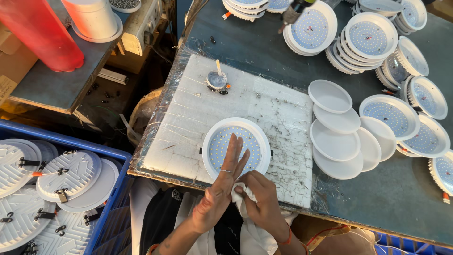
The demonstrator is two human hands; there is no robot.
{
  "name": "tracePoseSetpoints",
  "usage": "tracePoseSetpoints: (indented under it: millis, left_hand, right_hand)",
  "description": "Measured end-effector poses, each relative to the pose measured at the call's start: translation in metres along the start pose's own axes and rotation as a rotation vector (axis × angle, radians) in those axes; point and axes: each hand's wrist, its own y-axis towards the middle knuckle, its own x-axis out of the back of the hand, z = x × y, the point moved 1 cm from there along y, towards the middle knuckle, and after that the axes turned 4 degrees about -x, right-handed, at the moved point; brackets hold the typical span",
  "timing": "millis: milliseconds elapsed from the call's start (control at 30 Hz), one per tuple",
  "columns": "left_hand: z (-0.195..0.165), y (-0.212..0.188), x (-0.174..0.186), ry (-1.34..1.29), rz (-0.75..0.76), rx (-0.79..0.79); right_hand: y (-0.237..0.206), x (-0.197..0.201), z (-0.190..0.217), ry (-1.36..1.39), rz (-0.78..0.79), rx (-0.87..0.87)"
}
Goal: The person wipes the surface of a circular LED light fixture with a cloth, then attaches a small black component to the back. They use a green heat gun to apply heat to the component and then place the finished unit into a blue bin. This process is repeated for multiple units.
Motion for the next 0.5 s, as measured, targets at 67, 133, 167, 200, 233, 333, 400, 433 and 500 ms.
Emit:
tracePoseSetpoints:
  millis: [67,133,167,200,233,333,400,433,500]
  left_hand:
    - [0.0,0.002,-0.003,0.063,0.001,-0.005]
    - [0.001,0.0,-0.005,0.121,0.01,-0.008]
    - [0.001,-0.003,-0.007,0.149,0.018,-0.009]
    - [0.002,-0.005,-0.007,0.176,0.028,-0.01]
    - [0.003,-0.007,-0.009,0.263,0.06,-0.02]
    - [0.01,-0.013,-0.01,0.438,0.183,0.043]
    - [0.011,-0.013,-0.01,0.486,0.23,-0.014]
    - [0.011,-0.014,-0.01,0.508,0.254,-0.042]
    - [0.006,-0.015,-0.01,0.22,0.168,-0.034]
  right_hand:
    - [0.002,-0.003,-0.001,0.015,-0.03,-0.011]
    - [0.002,-0.003,-0.003,0.009,-0.067,-0.027]
    - [0.002,-0.004,-0.004,-0.004,-0.089,-0.035]
    - [0.002,-0.005,-0.005,-0.017,-0.112,-0.045]
    - [0.003,-0.007,-0.007,-0.015,-0.128,-0.022]
    - [0.008,-0.009,-0.015,-0.039,-0.142,0.002]
    - [0.011,-0.005,-0.02,-0.093,-0.11,-0.049]
    - [0.01,-0.003,-0.022,-0.075,-0.141,-0.037]
    - [0.014,0.004,-0.027,-0.039,-0.205,-0.006]
